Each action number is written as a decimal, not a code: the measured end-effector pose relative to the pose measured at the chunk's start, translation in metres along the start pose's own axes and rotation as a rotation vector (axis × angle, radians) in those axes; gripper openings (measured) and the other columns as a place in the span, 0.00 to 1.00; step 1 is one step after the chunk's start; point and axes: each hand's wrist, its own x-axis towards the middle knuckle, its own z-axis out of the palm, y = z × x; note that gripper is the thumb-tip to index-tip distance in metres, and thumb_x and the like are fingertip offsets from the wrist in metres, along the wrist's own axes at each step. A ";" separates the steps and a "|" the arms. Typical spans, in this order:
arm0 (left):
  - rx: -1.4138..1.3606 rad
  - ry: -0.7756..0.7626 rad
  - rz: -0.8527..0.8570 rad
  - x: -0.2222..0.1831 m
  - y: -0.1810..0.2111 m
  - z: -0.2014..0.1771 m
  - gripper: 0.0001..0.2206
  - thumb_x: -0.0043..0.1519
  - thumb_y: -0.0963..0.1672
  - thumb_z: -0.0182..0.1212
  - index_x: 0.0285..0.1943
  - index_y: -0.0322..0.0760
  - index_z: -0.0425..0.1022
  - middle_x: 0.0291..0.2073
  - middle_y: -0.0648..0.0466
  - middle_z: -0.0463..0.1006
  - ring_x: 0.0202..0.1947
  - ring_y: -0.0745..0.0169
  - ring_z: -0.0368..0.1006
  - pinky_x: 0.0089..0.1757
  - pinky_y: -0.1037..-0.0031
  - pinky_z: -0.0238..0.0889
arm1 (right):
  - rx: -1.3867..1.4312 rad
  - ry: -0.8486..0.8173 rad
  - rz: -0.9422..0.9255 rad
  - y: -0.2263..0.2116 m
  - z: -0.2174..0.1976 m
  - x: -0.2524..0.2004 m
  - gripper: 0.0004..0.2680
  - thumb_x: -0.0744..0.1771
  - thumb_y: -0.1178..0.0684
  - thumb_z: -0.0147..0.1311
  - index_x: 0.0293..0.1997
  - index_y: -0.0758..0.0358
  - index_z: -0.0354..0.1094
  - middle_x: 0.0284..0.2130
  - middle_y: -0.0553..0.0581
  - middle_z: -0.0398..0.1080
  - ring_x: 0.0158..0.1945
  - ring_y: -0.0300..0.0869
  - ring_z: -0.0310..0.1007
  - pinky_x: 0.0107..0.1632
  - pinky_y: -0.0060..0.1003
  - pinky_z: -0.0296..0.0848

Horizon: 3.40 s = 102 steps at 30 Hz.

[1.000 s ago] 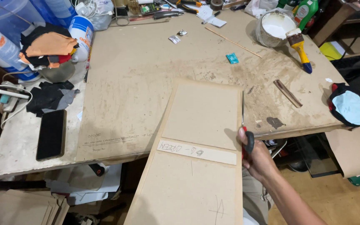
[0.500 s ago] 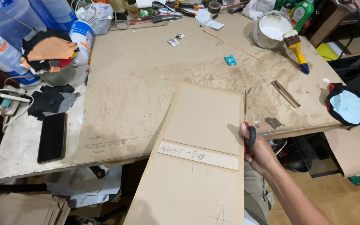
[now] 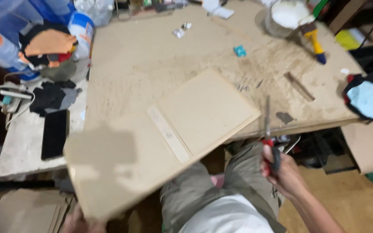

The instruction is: The person is assembling a folder by aligning cardboard panels, applying a green adhesive cover, smoothing it out with a hand tool, and trimming the edges with scissors.

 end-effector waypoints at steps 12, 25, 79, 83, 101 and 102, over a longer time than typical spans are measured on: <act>0.498 -0.325 -0.142 -0.120 -0.072 0.316 0.20 0.65 0.52 0.53 0.50 0.30 0.79 0.34 0.45 0.80 0.29 0.56 0.76 0.35 0.68 0.73 | 0.019 -0.195 -0.019 0.075 -0.105 -0.074 0.23 0.63 0.37 0.61 0.30 0.79 0.72 0.16 0.67 0.70 0.15 0.49 0.69 0.17 0.38 0.58; 0.881 -0.461 -0.111 -0.131 -0.106 0.313 0.20 0.67 0.50 0.41 0.40 0.34 0.77 0.45 0.43 0.89 0.34 0.51 0.87 0.34 0.65 0.82 | 0.009 -0.049 0.062 0.124 -0.143 -0.088 0.21 0.61 0.41 0.60 0.34 0.81 0.74 0.15 0.73 0.74 0.14 0.54 0.73 0.15 0.38 0.51; 0.457 -0.829 -0.588 -0.194 -0.223 0.497 0.21 0.65 0.59 0.51 0.53 0.46 0.68 0.30 0.63 0.65 0.23 0.80 0.56 0.28 0.85 0.56 | 0.068 0.027 -0.205 0.084 -0.043 -0.060 0.13 0.67 0.47 0.58 0.30 0.68 0.66 0.15 0.61 0.67 0.15 0.42 0.65 0.24 0.35 0.64; 0.452 -0.851 -0.567 -0.192 -0.221 0.495 0.19 0.65 0.60 0.52 0.45 0.48 0.68 0.30 0.63 0.65 0.23 0.79 0.55 0.28 0.84 0.56 | 0.116 0.037 -0.163 0.085 -0.043 -0.060 0.12 0.67 0.49 0.58 0.32 0.70 0.66 0.17 0.63 0.68 0.15 0.43 0.65 0.22 0.36 0.67; 0.958 -0.827 -0.424 -0.191 -0.184 0.480 0.28 0.61 0.67 0.33 0.38 0.53 0.70 0.28 0.63 0.64 0.32 0.72 0.63 0.44 0.77 0.59 | 0.385 0.205 -0.028 0.042 0.027 -0.062 0.20 0.67 0.35 0.54 0.35 0.69 0.67 0.20 0.60 0.66 0.19 0.40 0.66 0.11 0.27 0.54; 0.925 -0.874 -0.374 -0.188 -0.187 0.478 0.28 0.63 0.66 0.32 0.38 0.51 0.68 0.27 0.63 0.63 0.31 0.71 0.62 0.43 0.76 0.59 | 0.363 0.205 -0.016 0.043 0.024 -0.062 0.20 0.67 0.35 0.54 0.36 0.70 0.66 0.21 0.61 0.66 0.20 0.42 0.66 0.11 0.28 0.53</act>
